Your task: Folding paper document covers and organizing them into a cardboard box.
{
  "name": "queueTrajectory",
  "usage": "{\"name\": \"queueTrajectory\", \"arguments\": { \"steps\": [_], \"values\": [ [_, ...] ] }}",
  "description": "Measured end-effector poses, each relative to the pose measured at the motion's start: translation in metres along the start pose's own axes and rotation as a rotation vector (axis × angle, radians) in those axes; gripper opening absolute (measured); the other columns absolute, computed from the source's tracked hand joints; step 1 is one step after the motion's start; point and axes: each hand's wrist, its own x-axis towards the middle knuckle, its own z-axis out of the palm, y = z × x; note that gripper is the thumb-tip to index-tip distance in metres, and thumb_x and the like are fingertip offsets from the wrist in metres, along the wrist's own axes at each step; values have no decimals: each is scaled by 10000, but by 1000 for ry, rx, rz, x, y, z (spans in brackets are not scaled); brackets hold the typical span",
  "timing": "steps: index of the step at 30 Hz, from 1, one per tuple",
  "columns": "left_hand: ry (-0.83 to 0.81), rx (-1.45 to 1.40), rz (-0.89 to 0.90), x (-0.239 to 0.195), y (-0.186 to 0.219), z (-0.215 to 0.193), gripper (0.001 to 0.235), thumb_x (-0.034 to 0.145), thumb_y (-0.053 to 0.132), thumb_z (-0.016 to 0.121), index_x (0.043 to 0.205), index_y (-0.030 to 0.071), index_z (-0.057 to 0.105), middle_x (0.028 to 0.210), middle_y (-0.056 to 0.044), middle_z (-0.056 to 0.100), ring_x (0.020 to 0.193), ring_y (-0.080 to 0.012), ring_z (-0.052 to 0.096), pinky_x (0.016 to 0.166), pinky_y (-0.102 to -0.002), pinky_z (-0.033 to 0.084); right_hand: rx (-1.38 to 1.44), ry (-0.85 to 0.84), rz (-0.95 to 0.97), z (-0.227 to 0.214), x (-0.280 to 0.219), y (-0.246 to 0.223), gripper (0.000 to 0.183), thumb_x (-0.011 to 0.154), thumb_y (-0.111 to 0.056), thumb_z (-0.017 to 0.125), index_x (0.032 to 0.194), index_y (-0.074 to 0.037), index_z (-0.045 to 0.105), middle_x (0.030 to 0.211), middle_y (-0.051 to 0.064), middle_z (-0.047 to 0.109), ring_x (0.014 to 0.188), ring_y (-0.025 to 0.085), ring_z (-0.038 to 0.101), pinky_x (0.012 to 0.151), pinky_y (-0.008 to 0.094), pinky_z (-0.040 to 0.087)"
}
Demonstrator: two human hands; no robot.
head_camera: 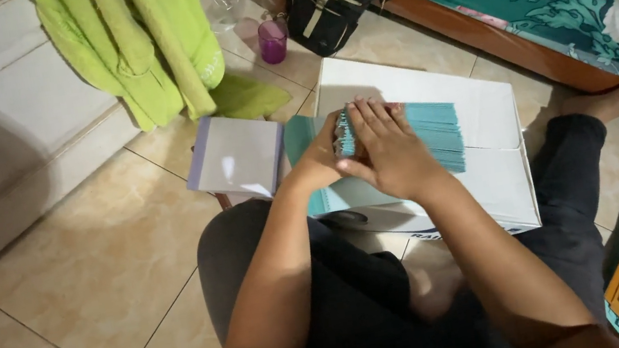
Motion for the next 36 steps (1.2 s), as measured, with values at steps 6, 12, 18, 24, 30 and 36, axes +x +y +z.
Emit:
{"name": "queueTrajectory", "arguments": {
  "steps": [6,12,18,24,30,36],
  "values": [
    [120,144,-12,-5,-2,13,787,882,440,764,1496,125,386,1436,-270,564,1374,-396,511,1138,-514,448,216,52,213,-10,-28,65,1164,743,-543,787,1625,-25,231,1653,276,237,1546,445,128,1217,630,100],
    [148,132,-16,4,-19,6,1008,804,480,819,1525,-61,367,1488,-344,480,1422,-453,438,1208,-524,371,1233,389,191,51,-59,112,1154,816,-43,783,1592,57,-66,1641,386,-1,1515,547,23,1212,650,186],
    [133,90,-25,-2,-12,8,879,767,419,881,1454,112,426,1513,-228,507,1431,-426,430,1179,-523,412,1556,550,126,108,-46,130,800,806,10,764,1506,-53,383,1325,86,506,1261,237,501,1070,405,457],
    [133,-139,130,14,-33,10,1023,802,110,846,1528,81,126,1499,-327,414,1218,-516,594,1020,-486,597,1642,519,32,130,-41,131,603,809,48,759,1295,-101,435,1187,26,527,1175,184,516,1014,398,431],
    [102,-2,-22,-2,11,9,1235,714,333,954,1634,103,163,1629,-269,307,1488,-466,310,1235,-537,331,1555,444,63,99,-46,118,822,796,-46,789,1488,-64,346,1505,155,418,1413,331,400,1126,566,382],
    [153,-16,4,-3,-5,27,1050,723,348,913,1517,105,271,1604,-267,342,1483,-465,311,1235,-559,320,1485,480,79,121,-45,116,900,816,-198,813,1542,-65,298,1674,217,214,1522,427,201,1207,574,234]
  ]
}}
